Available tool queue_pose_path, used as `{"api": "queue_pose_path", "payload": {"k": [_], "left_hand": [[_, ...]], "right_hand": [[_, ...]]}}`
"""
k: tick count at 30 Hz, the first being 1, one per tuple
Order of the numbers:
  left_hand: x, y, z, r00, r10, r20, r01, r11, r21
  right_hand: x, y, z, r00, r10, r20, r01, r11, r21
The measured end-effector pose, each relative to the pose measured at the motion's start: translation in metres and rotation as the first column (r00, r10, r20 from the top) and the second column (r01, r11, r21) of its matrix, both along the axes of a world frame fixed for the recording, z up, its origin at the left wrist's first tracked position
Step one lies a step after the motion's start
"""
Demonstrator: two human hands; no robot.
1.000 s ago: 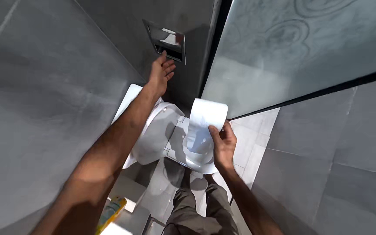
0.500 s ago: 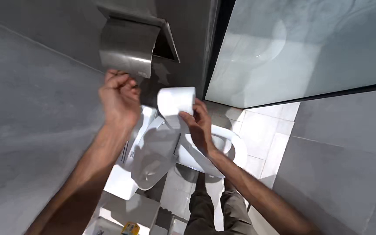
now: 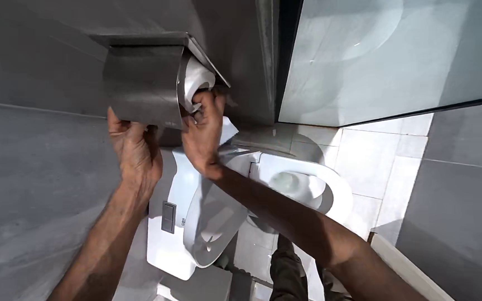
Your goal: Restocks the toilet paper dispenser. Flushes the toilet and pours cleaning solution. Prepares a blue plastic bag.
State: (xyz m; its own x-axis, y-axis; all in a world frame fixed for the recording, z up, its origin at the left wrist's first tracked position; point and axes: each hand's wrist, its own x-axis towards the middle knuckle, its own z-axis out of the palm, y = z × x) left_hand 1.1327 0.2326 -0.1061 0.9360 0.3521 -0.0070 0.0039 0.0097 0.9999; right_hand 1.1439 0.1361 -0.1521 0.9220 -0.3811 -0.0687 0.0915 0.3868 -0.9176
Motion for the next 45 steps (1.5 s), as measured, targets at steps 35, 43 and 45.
{"api": "queue_pose_path", "payload": {"k": [35,43,45], "left_hand": [[0.032,-0.016,-0.011,0.989,0.051,-0.140,-0.094,0.942,-0.322],[0.034,-0.037,-0.010,0.972,0.154,-0.178,-0.216,0.883,-0.417],[0.034,-0.041,-0.005,0.961,0.172,-0.218,-0.253,0.869,-0.426]], "right_hand": [[-0.024,-0.098,0.042,0.882,0.440,-0.169,-0.293,0.231,-0.928],[-0.014,-0.118,0.152,0.810,0.309,-0.498,-0.310,-0.495,-0.812],[-0.007,-0.115,0.161,0.718,0.297,-0.629,-0.396,-0.569,-0.721]]}}
